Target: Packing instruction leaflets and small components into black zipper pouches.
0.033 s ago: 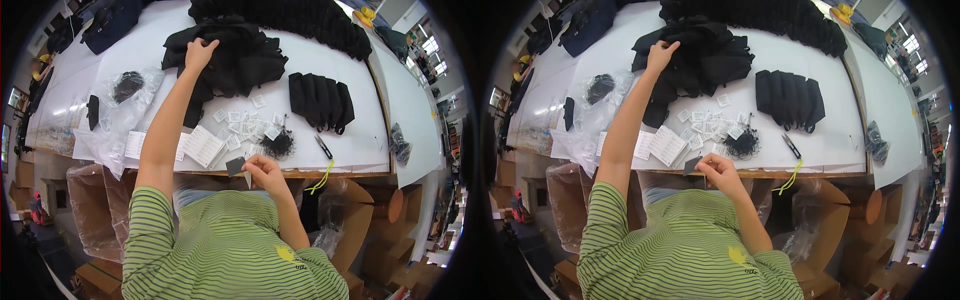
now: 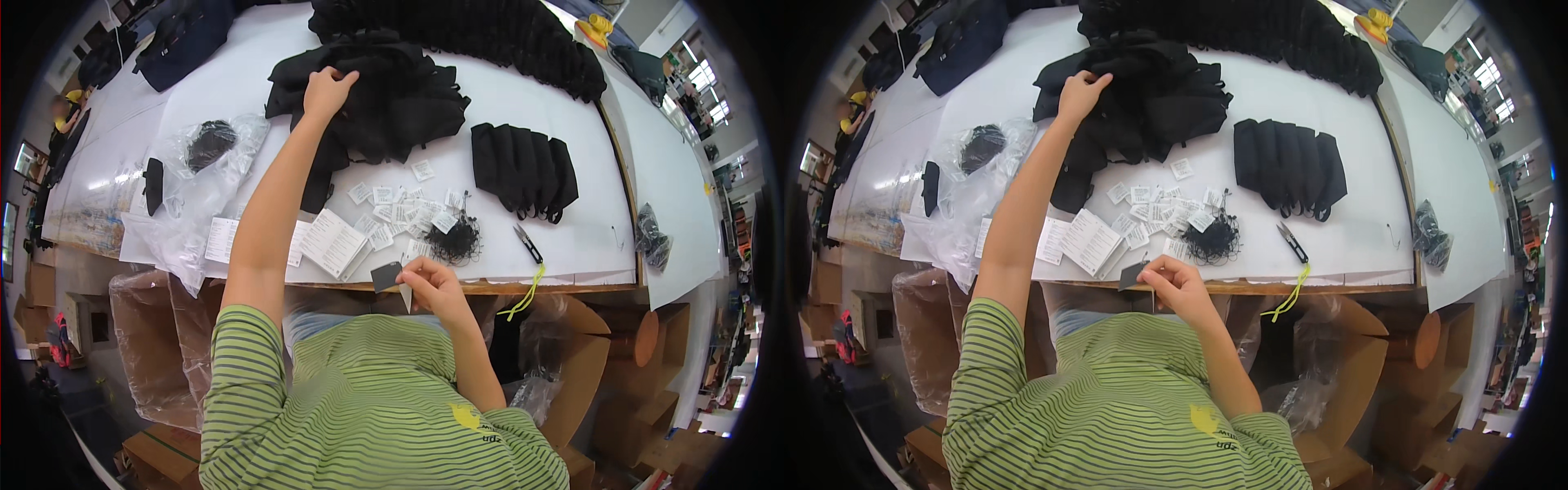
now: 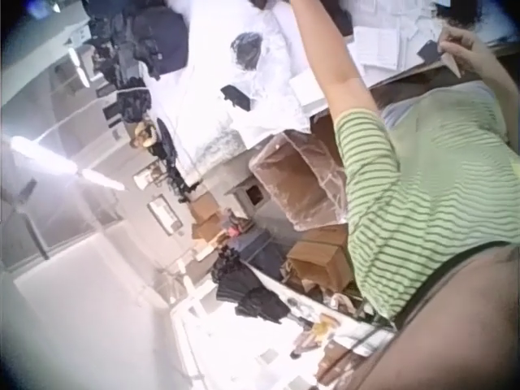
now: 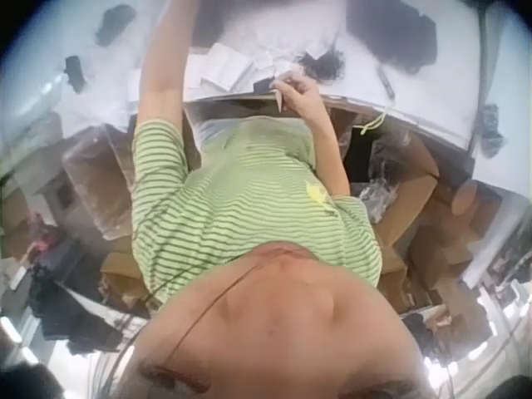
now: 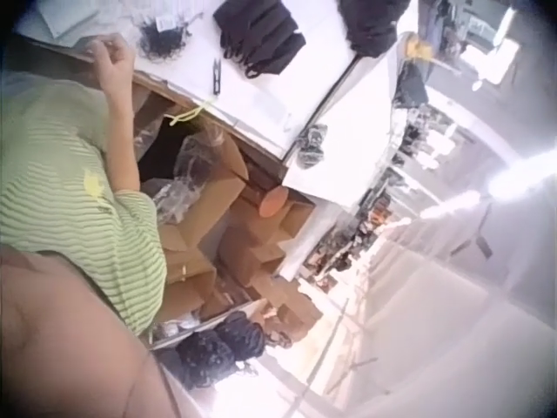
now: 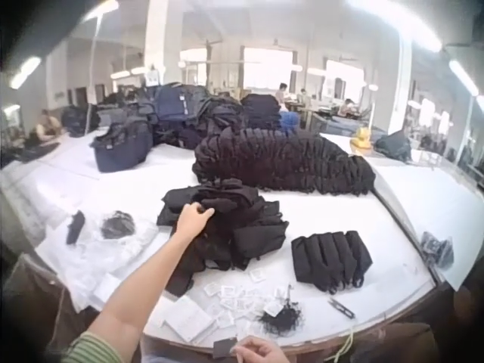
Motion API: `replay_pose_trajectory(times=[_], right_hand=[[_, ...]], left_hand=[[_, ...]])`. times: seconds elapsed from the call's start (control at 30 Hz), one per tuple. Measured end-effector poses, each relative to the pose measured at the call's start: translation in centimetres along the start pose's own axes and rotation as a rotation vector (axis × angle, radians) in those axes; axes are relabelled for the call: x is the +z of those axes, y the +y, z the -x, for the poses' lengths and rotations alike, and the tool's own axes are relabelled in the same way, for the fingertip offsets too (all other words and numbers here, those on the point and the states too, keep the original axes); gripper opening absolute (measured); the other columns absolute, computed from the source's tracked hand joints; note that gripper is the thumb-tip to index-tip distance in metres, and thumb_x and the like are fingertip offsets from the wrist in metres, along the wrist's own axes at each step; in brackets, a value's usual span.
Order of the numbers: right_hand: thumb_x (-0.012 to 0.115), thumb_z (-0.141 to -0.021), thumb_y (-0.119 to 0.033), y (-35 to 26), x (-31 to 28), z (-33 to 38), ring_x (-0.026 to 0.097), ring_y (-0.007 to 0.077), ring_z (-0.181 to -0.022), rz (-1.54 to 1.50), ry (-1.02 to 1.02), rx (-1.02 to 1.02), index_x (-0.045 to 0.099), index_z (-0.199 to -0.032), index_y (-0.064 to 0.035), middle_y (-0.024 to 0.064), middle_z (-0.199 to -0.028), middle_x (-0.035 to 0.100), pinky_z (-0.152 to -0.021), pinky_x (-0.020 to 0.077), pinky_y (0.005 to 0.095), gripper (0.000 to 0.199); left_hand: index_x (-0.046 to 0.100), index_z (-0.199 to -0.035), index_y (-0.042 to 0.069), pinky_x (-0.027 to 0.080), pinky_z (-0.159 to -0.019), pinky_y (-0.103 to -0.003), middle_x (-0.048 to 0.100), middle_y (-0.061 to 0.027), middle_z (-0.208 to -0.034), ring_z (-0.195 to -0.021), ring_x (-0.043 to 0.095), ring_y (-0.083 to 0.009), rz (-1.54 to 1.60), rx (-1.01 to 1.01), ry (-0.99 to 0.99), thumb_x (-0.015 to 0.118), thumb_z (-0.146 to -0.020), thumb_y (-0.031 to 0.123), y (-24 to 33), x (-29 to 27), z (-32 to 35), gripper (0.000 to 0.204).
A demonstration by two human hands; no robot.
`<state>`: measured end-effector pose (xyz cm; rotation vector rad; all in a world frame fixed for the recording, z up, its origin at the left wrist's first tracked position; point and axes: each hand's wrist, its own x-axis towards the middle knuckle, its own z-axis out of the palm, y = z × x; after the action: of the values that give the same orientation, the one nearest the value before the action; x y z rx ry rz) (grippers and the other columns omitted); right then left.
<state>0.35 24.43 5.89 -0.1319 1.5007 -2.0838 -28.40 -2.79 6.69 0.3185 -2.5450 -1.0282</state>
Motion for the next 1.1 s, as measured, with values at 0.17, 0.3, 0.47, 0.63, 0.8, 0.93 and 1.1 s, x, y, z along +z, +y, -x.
replay_pose_trajectory(times=[0.17, 0.3, 0.47, 0.63, 0.8, 0.93, 1.1], right_hand=[[0.059, -0.092, -0.017, -0.2, -0.5, 0.2, 0.037, 0.0002, -0.047, -0.018, 0.025, -0.013, 0.062, -0.091, -0.0036, -0.0050, -0.061, 0.052, -0.046, 0.0351, 0.0185, 0.014], [0.058, -0.092, -0.017, -0.2, -0.8, 0.0, 0.034, 0.0000, -0.046, -0.032, 0.034, -0.019, 0.062, -0.091, -0.0038, -0.0063, -0.059, 0.048, -0.045, 0.0335, 0.0189, 0.014], [0.057, -0.092, -0.016, -0.4, -0.7, -0.9, 0.029, 0.0004, -0.043, -0.041, 0.103, -0.052, 0.060, -0.093, -0.0032, -0.0063, -0.054, 0.042, -0.043, 0.0286, 0.0184, 0.013], [0.058, -0.091, -0.016, -0.5, -1.1, -2.1, 0.028, 0.0005, -0.043, -0.043, 0.196, -0.033, 0.060, -0.094, -0.0030, -0.0077, -0.054, 0.039, -0.044, 0.0275, 0.0192, 0.013], [0.061, -0.090, -0.015, 0.4, -1.1, -3.6, 0.037, -0.0010, -0.050, 0.067, 0.245, -0.114, 0.062, -0.095, -0.0039, -0.0070, -0.063, 0.053, -0.045, 0.0316, 0.0178, 0.013], [0.063, -0.088, -0.013, 1.7, -0.5, -4.1, 0.034, 0.0000, -0.052, 0.304, 0.421, -0.275, 0.065, -0.090, -0.0042, -0.0090, -0.059, 0.042, -0.047, 0.0258, 0.0188, 0.009], [0.065, -0.084, -0.010, 1.6, 0.4, -3.9, 0.034, 0.0041, -0.051, 0.509, 0.461, -0.363, 0.066, -0.091, -0.0044, -0.0030, -0.055, 0.037, -0.047, 0.0262, 0.0228, 0.010]], left_hand=[[0.068, -0.089, -0.004, 0.049, -0.075, -0.032, 0.067, -0.0137, -0.078, -0.074, 0.064, -0.0248, 0.412, -0.144, -0.041, 0.074, -0.071, 0.029, 0.4, 0.4, 0.2, 0.038], [0.067, -0.085, -0.004, 0.046, -0.071, -0.027, 0.064, -0.0082, -0.074, -0.070, 0.059, -0.0168, 0.528, -0.113, -0.112, 0.078, -0.071, 0.025, 1.8, -0.5, 3.2, 0.034], [0.067, -0.084, 0.000, 0.045, -0.066, -0.024, 0.062, -0.0033, -0.072, -0.068, 0.056, -0.0094, 0.456, 0.071, -0.040, 0.077, -0.075, 0.026, 3.1, -3.1, 8.1, 0.029], [0.067, -0.090, -0.001, 0.043, -0.061, -0.019, 0.063, -0.0007, -0.074, -0.066, 0.055, -0.0063, 0.691, 0.020, -0.381, 0.075, -0.078, 0.017, 4.1, -4.7, 14.0, 0.023], [0.069, -0.104, -0.001, 0.040, -0.061, -0.018, 0.067, -0.0008, -0.082, -0.066, 0.050, -0.0044, 0.680, -0.143, -0.681, 0.069, -0.082, 0.015, 3.3, -4.1, 19.0, 0.027], [0.069, -0.106, 0.002, 0.038, -0.058, -0.018, 0.066, -0.0008, -0.081, -0.062, 0.047, -0.0045, 0.914, -0.300, -0.757, 0.065, -0.083, 0.012, 2.2, -3.8, 22.3, 0.025], [0.070, -0.102, 0.005, 0.039, -0.055, -0.018, 0.062, 0.0020, -0.075, -0.062, 0.048, -0.0025, 0.791, -0.332, -0.689, 0.066, -0.082, 0.012, 2.9, -4.3, 25.7, 0.022]])
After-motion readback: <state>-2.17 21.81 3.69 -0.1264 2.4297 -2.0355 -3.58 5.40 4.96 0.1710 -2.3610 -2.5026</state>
